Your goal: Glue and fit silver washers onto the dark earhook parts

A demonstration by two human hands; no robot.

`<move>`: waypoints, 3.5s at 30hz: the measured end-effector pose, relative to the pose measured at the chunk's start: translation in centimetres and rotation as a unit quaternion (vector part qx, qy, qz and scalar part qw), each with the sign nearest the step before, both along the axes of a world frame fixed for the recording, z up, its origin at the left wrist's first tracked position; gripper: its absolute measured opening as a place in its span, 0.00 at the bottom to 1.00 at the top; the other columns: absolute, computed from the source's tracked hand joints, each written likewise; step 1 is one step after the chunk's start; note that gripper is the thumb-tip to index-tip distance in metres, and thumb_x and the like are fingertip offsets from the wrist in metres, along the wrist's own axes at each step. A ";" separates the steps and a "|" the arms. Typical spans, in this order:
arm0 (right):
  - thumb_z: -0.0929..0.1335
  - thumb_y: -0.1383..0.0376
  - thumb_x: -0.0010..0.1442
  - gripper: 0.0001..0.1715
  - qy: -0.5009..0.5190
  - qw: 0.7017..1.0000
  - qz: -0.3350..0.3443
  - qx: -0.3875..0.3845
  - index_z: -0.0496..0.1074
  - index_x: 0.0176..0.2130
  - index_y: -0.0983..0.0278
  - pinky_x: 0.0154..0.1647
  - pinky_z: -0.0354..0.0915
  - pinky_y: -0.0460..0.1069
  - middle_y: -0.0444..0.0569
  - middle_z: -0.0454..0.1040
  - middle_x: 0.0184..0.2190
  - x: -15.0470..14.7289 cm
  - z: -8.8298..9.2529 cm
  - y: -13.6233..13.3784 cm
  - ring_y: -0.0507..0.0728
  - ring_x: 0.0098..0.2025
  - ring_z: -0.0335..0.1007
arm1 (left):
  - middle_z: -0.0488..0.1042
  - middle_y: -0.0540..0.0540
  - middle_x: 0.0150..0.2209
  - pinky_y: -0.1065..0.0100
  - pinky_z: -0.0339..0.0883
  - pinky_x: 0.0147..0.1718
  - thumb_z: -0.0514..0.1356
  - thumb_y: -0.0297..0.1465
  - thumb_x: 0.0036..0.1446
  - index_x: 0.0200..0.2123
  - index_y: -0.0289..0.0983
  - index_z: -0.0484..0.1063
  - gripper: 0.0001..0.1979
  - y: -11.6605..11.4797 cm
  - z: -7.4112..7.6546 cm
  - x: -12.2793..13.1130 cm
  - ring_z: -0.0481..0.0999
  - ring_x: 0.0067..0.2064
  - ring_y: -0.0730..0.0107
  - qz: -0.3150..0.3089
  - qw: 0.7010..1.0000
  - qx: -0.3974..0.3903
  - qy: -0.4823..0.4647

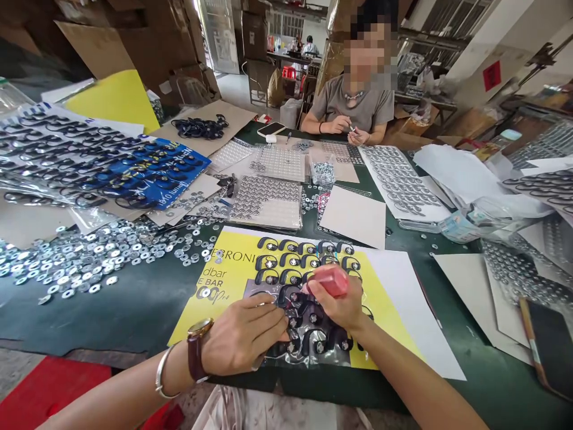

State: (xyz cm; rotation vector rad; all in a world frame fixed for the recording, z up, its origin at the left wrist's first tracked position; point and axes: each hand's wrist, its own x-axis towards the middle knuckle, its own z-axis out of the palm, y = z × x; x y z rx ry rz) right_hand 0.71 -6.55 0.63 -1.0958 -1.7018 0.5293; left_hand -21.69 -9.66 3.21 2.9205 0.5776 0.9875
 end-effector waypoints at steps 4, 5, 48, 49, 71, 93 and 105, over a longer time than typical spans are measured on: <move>0.70 0.59 0.57 0.09 0.042 0.999 -0.005 -0.019 0.72 0.34 0.62 0.28 0.73 0.48 0.46 0.79 0.25 0.0 -1.0 0.1 0.56 0.25 0.77 | 0.80 0.40 0.37 0.60 0.75 0.45 0.54 0.25 0.62 0.41 0.27 0.74 0.10 0.4 -0.3 0.0 0.80 0.39 0.64 -0.012 0.999 0.024 0.025; 0.69 0.59 0.58 0.09 0.055 0.998 0.002 -0.040 0.72 0.35 0.62 0.28 0.74 0.49 0.46 0.79 0.25 0.1 -1.2 0.0 0.56 0.26 0.77 | 0.80 0.40 0.37 0.60 0.75 0.45 0.55 0.25 0.62 0.41 0.26 0.74 0.10 0.5 -0.4 0.0 0.80 0.39 0.64 -0.013 0.999 0.028 0.030; 0.71 0.65 0.56 0.05 -0.034 0.995 0.004 0.089 0.71 0.34 0.62 0.25 0.71 0.46 0.45 0.78 0.26 -0.2 -1.3 0.1 0.53 0.24 0.75 | 0.80 0.42 0.34 0.60 0.75 0.43 0.52 0.24 0.62 0.41 0.30 0.73 0.10 0.6 -0.2 0.9 0.79 0.37 0.65 0.016 0.999 -0.035 0.021; 0.71 0.65 0.56 0.05 -0.034 0.996 0.004 0.088 0.71 0.34 0.62 0.25 0.71 0.46 0.45 0.78 0.26 -0.2 -1.2 0.1 0.53 0.24 0.75 | 0.80 0.42 0.34 0.60 0.75 0.43 0.52 0.24 0.62 0.41 0.30 0.73 0.10 0.7 -0.2 0.9 0.79 0.37 0.65 0.016 0.999 -0.036 0.022; 0.70 0.66 0.57 0.02 -0.046 0.996 0.006 0.081 0.72 0.33 0.63 0.26 0.70 0.46 0.46 0.78 0.24 -0.1 -1.1 0.0 0.53 0.23 0.74 | 0.79 0.41 0.36 0.58 0.74 0.43 0.55 0.23 0.59 0.41 0.28 0.72 0.09 0.8 -0.2 0.7 0.79 0.37 0.64 0.012 0.997 -0.080 0.015; 0.70 0.60 0.59 0.08 -0.055 0.994 0.048 0.085 0.71 0.32 0.62 0.25 0.70 0.46 0.46 0.78 0.27 -0.3 -1.5 0.0 0.53 0.26 0.76 | 0.79 0.47 0.32 0.61 0.73 0.43 0.57 0.22 0.59 0.38 0.36 0.73 0.06 2.5 -0.8 -0.1 0.78 0.33 0.70 0.043 0.971 -0.223 -0.075; 0.73 0.51 0.54 0.21 -0.087 0.983 0.058 0.148 0.70 0.40 0.63 0.25 0.72 0.48 0.47 0.79 0.27 0.1 -2.0 -0.3 0.55 0.25 0.76 | 0.79 0.45 0.32 0.61 0.72 0.41 0.56 0.22 0.61 0.37 0.35 0.74 0.07 3.4 -1.0 -0.5 0.78 0.35 0.68 0.052 0.957 -0.266 -0.101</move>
